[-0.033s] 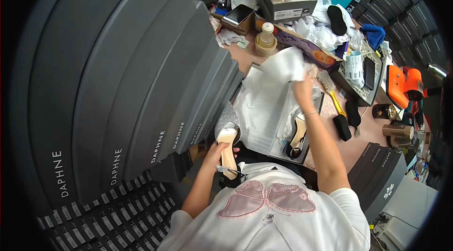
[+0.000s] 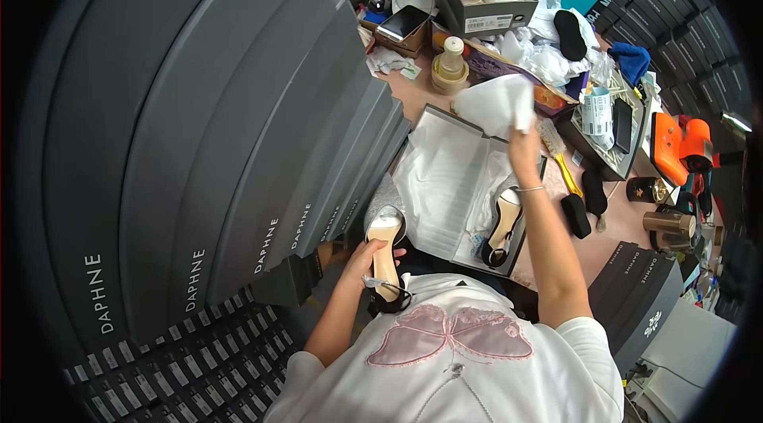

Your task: The person is inspecting, cleaning with a brush and cloth, and packing high-heeled shoes into boxes.

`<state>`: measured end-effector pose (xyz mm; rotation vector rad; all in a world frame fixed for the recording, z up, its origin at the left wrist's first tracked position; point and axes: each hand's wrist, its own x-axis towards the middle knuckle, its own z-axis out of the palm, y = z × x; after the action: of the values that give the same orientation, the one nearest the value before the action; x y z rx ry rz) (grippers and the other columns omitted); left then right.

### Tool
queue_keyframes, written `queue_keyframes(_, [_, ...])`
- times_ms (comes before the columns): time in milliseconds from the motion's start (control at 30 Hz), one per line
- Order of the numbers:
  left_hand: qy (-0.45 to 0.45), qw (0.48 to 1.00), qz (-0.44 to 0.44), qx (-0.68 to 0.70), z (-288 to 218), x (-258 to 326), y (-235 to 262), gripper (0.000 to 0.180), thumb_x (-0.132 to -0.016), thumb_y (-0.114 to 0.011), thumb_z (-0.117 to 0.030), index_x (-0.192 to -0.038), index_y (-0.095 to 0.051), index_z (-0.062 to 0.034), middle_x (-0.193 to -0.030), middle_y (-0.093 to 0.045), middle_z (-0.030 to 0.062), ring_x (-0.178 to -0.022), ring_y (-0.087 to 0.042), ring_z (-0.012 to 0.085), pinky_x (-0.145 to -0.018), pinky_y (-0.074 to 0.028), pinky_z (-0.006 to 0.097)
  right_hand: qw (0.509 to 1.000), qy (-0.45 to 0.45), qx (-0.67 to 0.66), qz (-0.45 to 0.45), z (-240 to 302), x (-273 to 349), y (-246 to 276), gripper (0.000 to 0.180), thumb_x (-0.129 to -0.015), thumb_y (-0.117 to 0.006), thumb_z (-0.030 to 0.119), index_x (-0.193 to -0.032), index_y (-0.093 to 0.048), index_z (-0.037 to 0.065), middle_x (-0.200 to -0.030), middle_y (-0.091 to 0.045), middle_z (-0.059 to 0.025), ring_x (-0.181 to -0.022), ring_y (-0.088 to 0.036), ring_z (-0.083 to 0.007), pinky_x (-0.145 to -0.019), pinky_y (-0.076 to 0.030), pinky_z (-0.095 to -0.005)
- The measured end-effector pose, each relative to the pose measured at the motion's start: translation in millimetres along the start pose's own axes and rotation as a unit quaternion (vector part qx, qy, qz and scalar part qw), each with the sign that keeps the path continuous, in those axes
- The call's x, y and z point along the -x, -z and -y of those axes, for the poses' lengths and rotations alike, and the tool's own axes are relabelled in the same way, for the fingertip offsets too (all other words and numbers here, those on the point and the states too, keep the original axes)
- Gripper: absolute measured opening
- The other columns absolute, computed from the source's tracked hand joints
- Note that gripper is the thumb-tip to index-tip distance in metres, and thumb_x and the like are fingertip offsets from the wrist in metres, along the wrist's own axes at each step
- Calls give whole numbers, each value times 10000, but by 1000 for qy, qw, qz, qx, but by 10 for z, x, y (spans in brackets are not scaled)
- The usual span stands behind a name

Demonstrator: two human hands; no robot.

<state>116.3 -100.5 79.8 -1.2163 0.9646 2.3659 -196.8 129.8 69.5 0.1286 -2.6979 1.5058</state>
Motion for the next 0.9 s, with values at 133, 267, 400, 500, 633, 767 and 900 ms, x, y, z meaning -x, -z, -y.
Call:
queue_keyframes(133, [72,989,69,108,210,-353,218,464,-863,-516,-212,-1282,-410,-41,-1068,-627,207,-745,-655,239,-632,-568,352,997,47,-15,62,-117,96,234,243,-911,-557,178,-1006,-597,-42,-879,-655,-194,-814,-633,-320,-728,-479,-368])
queue_keyframes(267, [18,999,9,27,402,-463,76,396,-839,-572,-207,-1187,-510,-28,-936,-663,182,-694,-656,226,-628,-564,328,991,96,-21,94,-289,373,184,239,-870,-583,121,-1056,-597,-28,-917,-659,-176,-861,-644,-287,-772,-483,-344])
queue_keyframes(400, [-170,978,34,-112,183,-54,-446,310,-844,-613,-159,-1105,-573,3,-821,-663,130,-689,-647,182,-635,-550,303,993,92,-71,3,-35,204,254,262,-864,-601,64,-1113,-565,-8,-930,-639,-122,-849,-615,-194,-771,-473,-309])
queue_keyframes(500, [-321,831,60,-449,-139,176,-920,414,-800,-611,-92,-1191,-535,21,-929,-662,186,-734,-648,181,-691,-529,306,984,172,-45,-17,150,-165,264,256,-861,-570,50,-1109,-545,-10,-880,-623,-127,-768,-594,-195,-713,-469,-304])
queue_keyframes(633, [-431,632,205,-611,-95,244,-1538,668,-688,-711,-63,-1298,-439,-37,-1136,-591,158,-977,-617,323,-841,-505,395,978,199,-12,56,460,-445,249,237,-866,-510,30,-1098,-543,-5,-856,-599,-126,-794,-564,-187,-745,-457,-293])
queue_keyframes(767, [-415,612,221,-635,-55,122,-1735,669,-676,-713,-52,-1291,-448,-43,-1054,-575,130,-938,-611,316,-804,-522,419,982,190,-9,13,70,-566,611,272,-899,-544,54,-1156,-545,-35,-965,-626,-134,-871,-579,-190,-814,-455,-294])
queue_keyframes(900, [-459,569,188,-656,-139,129,-1731,650,-682,-712,-79,-1286,-474,-43,-1149,-564,136,-946,-618,312,-787,-533,421,995,64,-74,-20,-34,-329,1189,254,-966,-528,162,-1044,-613,-65,-919,-619,-52,-821,-544,-108,-731,-450,-259])
